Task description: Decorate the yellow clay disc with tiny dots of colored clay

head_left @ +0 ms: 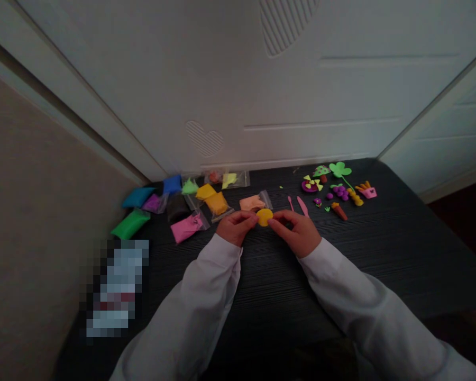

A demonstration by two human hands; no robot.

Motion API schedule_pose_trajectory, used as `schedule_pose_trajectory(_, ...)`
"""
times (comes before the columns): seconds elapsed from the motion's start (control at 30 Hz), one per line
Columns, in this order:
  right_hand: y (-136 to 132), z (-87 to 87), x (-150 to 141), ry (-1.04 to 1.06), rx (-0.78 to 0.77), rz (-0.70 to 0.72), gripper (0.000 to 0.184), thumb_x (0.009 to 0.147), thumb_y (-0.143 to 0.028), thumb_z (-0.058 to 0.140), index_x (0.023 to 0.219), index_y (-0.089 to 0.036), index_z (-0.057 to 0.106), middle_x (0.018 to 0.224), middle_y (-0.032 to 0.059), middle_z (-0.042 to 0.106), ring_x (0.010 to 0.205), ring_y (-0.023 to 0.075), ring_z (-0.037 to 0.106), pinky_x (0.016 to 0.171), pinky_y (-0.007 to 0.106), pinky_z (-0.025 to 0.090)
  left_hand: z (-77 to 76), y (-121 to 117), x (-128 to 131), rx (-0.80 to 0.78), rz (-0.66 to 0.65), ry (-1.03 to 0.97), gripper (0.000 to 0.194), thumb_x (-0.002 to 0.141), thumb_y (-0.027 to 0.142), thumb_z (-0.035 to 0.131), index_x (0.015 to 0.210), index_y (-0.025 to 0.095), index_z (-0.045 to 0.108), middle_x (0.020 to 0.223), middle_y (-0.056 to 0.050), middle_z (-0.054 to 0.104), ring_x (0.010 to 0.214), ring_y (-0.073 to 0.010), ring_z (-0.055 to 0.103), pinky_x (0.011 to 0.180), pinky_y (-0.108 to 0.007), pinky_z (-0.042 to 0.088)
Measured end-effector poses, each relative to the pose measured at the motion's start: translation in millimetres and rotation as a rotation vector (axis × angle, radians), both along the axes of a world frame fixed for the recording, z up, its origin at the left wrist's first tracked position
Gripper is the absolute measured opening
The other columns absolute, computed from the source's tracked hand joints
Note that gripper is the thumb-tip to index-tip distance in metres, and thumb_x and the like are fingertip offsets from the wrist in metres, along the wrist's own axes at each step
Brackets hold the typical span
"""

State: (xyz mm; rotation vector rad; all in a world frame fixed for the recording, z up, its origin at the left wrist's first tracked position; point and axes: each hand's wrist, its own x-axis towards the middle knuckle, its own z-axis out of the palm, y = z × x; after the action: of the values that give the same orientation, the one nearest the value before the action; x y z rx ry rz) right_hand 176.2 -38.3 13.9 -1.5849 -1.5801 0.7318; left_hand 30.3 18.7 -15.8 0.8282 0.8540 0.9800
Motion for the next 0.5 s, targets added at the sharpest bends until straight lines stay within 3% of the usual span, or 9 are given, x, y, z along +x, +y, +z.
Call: schedule_pose_trajectory(0.5,1.2,0.6,0.2,0.056,-0.048,-0.041,0.026,0.073,-0.038,0.049,0.082,-0.017,0.062,0.071,0.0008,0.061,0.061,0.0100,0.052,0.057,0.022,0.040,3.3,-1.9,0.9,-0.079,-0.009,-0.067,0.023,0.040,0.022,0.075,0.052,0.011,0.059,0.050,0.001,0.059,0.048,-0.0047,0.052,0.052,-0.018,0.040)
